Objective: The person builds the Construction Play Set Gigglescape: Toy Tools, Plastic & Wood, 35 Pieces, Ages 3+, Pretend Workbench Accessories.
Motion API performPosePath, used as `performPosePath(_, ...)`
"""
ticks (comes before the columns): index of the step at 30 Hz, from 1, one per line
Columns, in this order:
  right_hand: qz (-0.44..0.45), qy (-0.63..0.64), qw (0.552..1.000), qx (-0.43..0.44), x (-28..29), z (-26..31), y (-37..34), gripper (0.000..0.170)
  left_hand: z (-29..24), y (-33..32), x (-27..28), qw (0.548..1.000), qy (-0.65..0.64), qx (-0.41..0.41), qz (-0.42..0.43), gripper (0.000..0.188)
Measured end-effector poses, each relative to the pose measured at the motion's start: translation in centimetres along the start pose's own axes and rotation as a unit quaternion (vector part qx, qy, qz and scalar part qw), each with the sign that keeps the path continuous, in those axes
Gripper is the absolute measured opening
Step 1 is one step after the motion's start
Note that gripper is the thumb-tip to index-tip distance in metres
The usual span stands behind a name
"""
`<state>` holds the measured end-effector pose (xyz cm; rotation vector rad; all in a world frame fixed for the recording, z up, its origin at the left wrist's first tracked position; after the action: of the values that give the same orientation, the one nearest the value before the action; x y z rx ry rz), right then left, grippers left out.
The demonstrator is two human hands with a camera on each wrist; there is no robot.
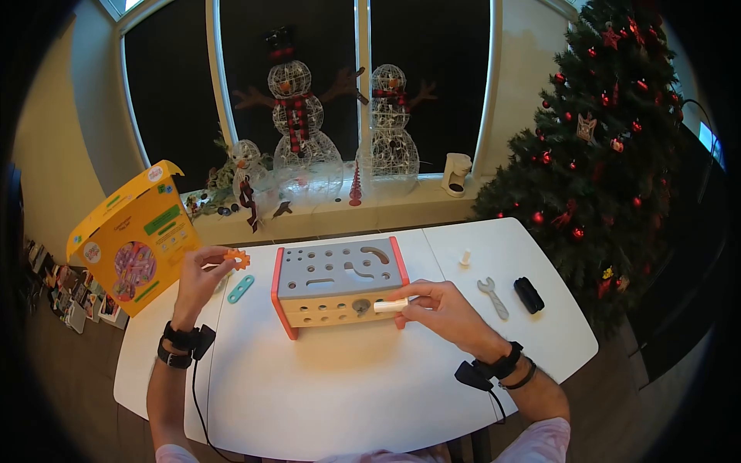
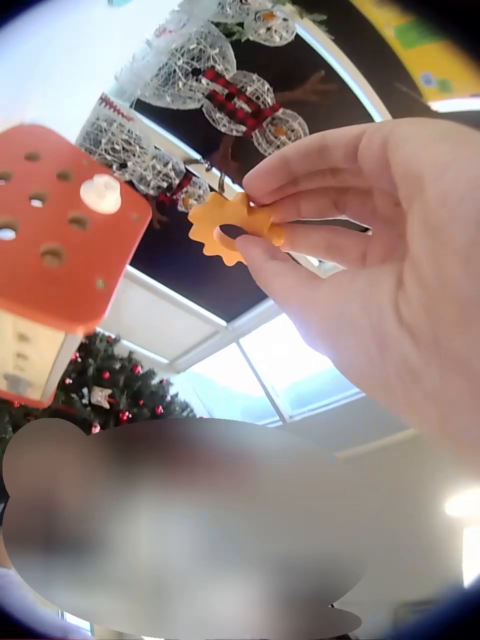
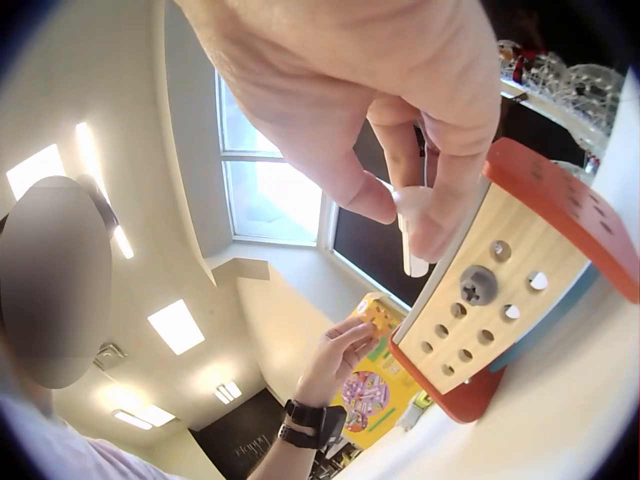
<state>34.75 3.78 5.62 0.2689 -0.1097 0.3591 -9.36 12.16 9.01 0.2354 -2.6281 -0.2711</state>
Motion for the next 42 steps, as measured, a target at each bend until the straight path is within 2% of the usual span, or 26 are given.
performPosePath(2,0.005,0.019,1.0,-0.018,-0.8,0.4,0.0,0.033,-1.7,-1.4,-0.4,1.0,-0.029,-0.005,0.011,0.023)
performPosePath(3,0.008,0.039,0.999,-0.036,-1.2,0.4,-0.1,0.034,-2.5,-2.2,-1.2,0.998,-0.051,-0.023,0.042,0.023)
performPosePath(5,0.017,0.028,0.999,-0.027,-1.5,0.2,-0.1,0.035,-4.4,-4.0,-2.4,0.994,-0.075,-0.041,0.072,0.024)
performPosePath(7,0.026,0.017,0.999,-0.017,-1.9,0.2,-0.1,0.036,-5.9,-5.7,-4.5,0.99,-0.027,-0.048,0.131,0.022)
performPosePath(10,0.025,0.022,0.999,-0.028,-2.4,0.0,-0.3,0.032,-5.3,-6.5,-7.4,0.985,0.002,-0.077,0.153,0.022)
performPosePath(12,0.028,-0.004,0.999,0.047,-2.7,0.1,-0.2,0.029,-4.9,-6.9,-9.1,0.981,0.043,-0.094,0.166,0.022)
performPosePath(13,0.026,-0.005,0.999,0.048,-2.8,-0.1,-0.2,0.029,-5.5,-7.2,-9.4,0.98,0.043,-0.096,0.167,0.022)
performPosePath(15,0.053,-0.046,0.994,0.086,-3.5,0.2,-0.2,0.025,-6.4,-8.0,-10.6,0.975,0.044,-0.038,0.212,0.021)
performPosePath(16,0.052,-0.045,0.994,0.086,-3.8,0.1,-0.2,0.025,-6.5,-8.2,-11.2,0.974,0.054,-0.071,0.206,0.021)
performPosePath(17,0.065,-0.062,0.99,0.108,-4.3,0.4,-0.2,0.025,-6.0,-8.2,-11.9,0.974,0.054,-0.071,0.207,0.021)
performPosePath(19,0.078,-0.078,0.986,0.129,-5.2,0.6,0.0,0.025,-6.0,-8.5,-12.7,0.97,0.089,-0.16,0.159,0.021)
performPosePath(25,0.135,-0.13,0.966,0.18,-8.1,1.1,1.1,0.021,-7.0,-9.3,-13.1,0.943,0.218,-0.24,0.066,0.023)
performPosePath(28,0.146,-0.144,0.959,0.196,-9.2,0.7,2.1,0.018,-7.2,-9.6,-13.1,0.93,0.224,-0.289,0.032,0.023)
performPosePath(33,0.13,-0.212,0.942,0.224,-10.4,0.1,3.8,0.015,-7.4,-9.7,-12.8,0.923,0.229,-0.308,0.021,0.02)
performPosePath(36,0.123,-0.209,0.939,0.243,-10.9,0.1,4.0,0.008,-7.3,-9.5,-12.6,0.926,0.221,-0.307,0.014,0.02)
performPosePath(42,0.123,-0.237,0.928,0.258,-11.6,0.2,4.1,0.009,-6.8,-9.3,-12.3,0.927,0.215,-0.306,0.018,0.024)
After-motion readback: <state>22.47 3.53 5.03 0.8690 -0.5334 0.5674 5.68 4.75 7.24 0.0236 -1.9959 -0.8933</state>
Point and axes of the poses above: each hand's wrist, its own y-axis towards the middle knuckle, its own x-axis out of the back of the hand, z = x × y, the point moved 7 cm from there along y, towards the middle knuckle, and after that the axes turned 12 degrees about x, right-handed, at the moved point
